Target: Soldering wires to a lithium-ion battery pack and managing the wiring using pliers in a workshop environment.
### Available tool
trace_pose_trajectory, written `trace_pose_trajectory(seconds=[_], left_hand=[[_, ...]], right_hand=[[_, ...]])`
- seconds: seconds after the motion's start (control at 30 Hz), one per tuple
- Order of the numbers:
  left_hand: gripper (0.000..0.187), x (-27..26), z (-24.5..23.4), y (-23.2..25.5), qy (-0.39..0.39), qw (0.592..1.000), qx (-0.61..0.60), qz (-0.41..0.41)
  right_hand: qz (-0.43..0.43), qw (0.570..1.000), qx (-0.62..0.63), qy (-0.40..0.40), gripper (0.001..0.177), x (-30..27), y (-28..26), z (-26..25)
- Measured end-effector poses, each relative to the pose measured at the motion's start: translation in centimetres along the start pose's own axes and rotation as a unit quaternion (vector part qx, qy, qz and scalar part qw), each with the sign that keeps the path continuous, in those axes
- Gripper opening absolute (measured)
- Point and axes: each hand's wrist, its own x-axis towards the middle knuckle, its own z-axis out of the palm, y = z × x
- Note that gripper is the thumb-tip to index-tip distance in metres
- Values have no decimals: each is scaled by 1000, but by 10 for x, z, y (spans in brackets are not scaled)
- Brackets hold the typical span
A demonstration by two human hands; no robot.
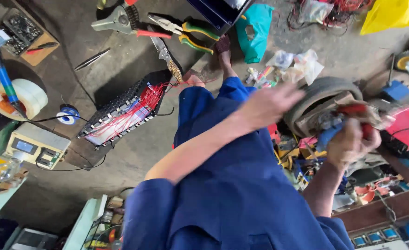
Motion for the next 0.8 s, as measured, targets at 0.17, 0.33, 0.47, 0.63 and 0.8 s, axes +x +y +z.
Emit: trace_pose_trajectory(seconds=[0.17, 0.33, 0.47, 0.63, 0.8], left_hand=[[45, -107, -39, -60, 101, 923, 226, -295], [57, -150, 45, -95, 146, 915, 227, -300], [28, -136, 7, -68, 238, 917, 149, -284], [23, -141, -22, -43, 307, 915, 10, -262], [10, -148, -30, -29, 393, 872, -66, -283]], right_hand=[[-178, 812, -428, -354, 31, 8, -19, 119], [-346, 691, -390, -501, 37, -17, -11, 267], [-456, 607, -437, -483, 46, -39, 17, 345], [-513, 602, -417, -448, 61, -52, 42, 383], [-536, 628, -345, -446, 42, -31, 39, 425]])
